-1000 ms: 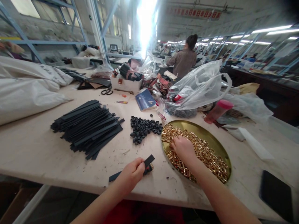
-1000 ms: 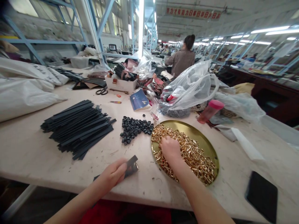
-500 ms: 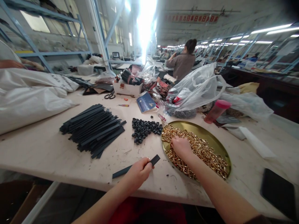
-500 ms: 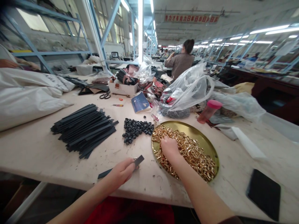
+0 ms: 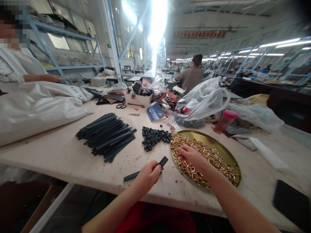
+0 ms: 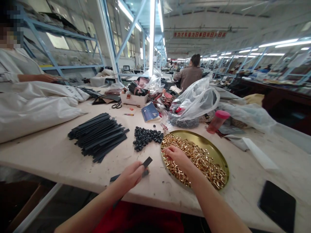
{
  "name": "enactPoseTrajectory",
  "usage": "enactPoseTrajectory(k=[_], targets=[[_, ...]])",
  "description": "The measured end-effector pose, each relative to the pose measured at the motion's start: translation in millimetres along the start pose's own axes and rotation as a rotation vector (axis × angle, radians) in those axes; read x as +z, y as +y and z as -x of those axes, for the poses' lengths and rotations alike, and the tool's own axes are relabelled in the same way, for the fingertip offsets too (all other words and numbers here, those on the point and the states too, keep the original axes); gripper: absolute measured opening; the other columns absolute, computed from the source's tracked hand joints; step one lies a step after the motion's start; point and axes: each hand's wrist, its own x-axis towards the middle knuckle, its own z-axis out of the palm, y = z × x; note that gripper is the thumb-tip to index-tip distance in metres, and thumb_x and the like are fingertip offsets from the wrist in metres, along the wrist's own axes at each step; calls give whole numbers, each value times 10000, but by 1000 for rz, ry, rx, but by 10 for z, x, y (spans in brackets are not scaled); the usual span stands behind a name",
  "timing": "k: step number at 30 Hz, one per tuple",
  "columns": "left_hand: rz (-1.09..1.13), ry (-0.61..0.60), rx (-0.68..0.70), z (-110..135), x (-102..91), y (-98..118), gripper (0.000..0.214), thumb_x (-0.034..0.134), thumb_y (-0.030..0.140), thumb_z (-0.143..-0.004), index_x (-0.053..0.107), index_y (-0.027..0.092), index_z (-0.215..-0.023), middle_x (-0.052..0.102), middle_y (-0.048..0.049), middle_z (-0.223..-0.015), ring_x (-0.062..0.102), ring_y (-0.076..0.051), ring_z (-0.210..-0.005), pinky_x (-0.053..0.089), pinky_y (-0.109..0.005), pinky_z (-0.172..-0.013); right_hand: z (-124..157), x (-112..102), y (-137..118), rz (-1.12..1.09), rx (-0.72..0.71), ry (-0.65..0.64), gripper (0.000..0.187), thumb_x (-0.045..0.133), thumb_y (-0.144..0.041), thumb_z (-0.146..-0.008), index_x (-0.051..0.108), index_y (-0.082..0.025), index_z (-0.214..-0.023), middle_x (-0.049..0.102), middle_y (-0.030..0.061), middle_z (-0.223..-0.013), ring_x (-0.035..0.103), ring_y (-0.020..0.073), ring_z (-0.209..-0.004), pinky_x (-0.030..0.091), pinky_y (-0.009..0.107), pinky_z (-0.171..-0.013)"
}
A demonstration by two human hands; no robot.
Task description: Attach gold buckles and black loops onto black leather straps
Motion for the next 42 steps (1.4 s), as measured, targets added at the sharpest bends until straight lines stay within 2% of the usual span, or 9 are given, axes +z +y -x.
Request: enactPoseTrajectory(k=[5, 9, 17, 22, 26, 30, 35, 38, 42], targets=[[40, 70, 30, -46, 24, 10, 221, 401, 355, -798, 485, 166, -722, 388, 69, -473, 352, -79, -432, 252, -195, -407, 298, 160, -323, -1060, 219, -230, 188, 627, -364, -738, 587, -185, -779, 679, 32, -865, 593, 73, -634, 477, 187, -583], [62, 163, 19, -29, 1, -46, 215, 444, 369, -784, 483, 165, -729, 403, 69, -488, 363, -75, -446, 272, -191, -429, 371, 286, -466, -1292, 311, -251, 192, 695, -333, -679, 620, -171, -749, 687, 26, -810, 574, 59, -593, 472, 165, -554], [284, 166, -21, -42, 99, -121, 283, 507, 428, -750, 513, 148, -788, 383, 73, -505, 317, -61, -432, 250, -188, -427, 369, 595, -523, -1384, 350, -85, 180, 742, -319, -624, 657, -177, -697, 632, -29, -674, 488, 42, -565, 393, 140, -515], [432, 187, -127, -104, 161, -123, 306, 590, 420, -674, 510, 138, -759, 375, 76, -495, 303, -47, -416, 219, -181, -404, 418, 768, -557, -1468, 342, -75, 190, 761, -319, -590, 674, -168, -665, 593, -26, -626, 460, 62, -584, 381, 178, -571], [590, 154, -223, -64, 176, -139, 333, 591, 435, -682, 476, 154, -818, 309, 106, -446, 238, -36, -359, 159, -176, -355, 455, 853, -502, -1406, 348, -20, 205, 736, -338, -619, 687, -172, -729, 620, -7, -689, 443, 77, -579, 351, 209, -550], [688, 90, -205, -21, 181, -137, 298, 582, 409, -701, 469, 154, -806, 295, 109, -440, 210, -29, -362, 151, -166, -344, 491, 946, -445, -1315, 344, 37, 225, 706, -380, -642, 674, -186, -752, 617, -9, -697, 432, 83, -561, 330, 225, -534], [524, 71, -201, 25, 104, -101, 272, 549, 415, -721, 444, 164, -727, 300, 108, -408, 224, -30, -341, 163, -162, -329, 560, 940, -440, -1119, 235, 119, 237, 702, -390, -641, 603, -188, -716, 560, -30, -608, 448, 98, -547, 368, 239, -547], [371, -43, -210, 73, 14, -71, 258, 546, 406, -724, 461, 163, -741, 314, 105, -424, 242, -34, -336, 175, -163, -322, 615, 838, -424, -945, 96, 60, 292, 710, -334, -637, 604, -224, -885, 597, -20, -695, 496, 120, -602, 399, 255, -572], [305, -151, -167, 144, -69, -85, 295, 473, 465, -767, 457, 172, -788, 313, 105, -435, 249, -47, -340, 185, -170, -335, 681, 705, -414, -772, 44, 18, 165, 686, -316, -666, 652, -208, -786, 589, -14, -628, 493, 121, -592, 409, 265, -583]])
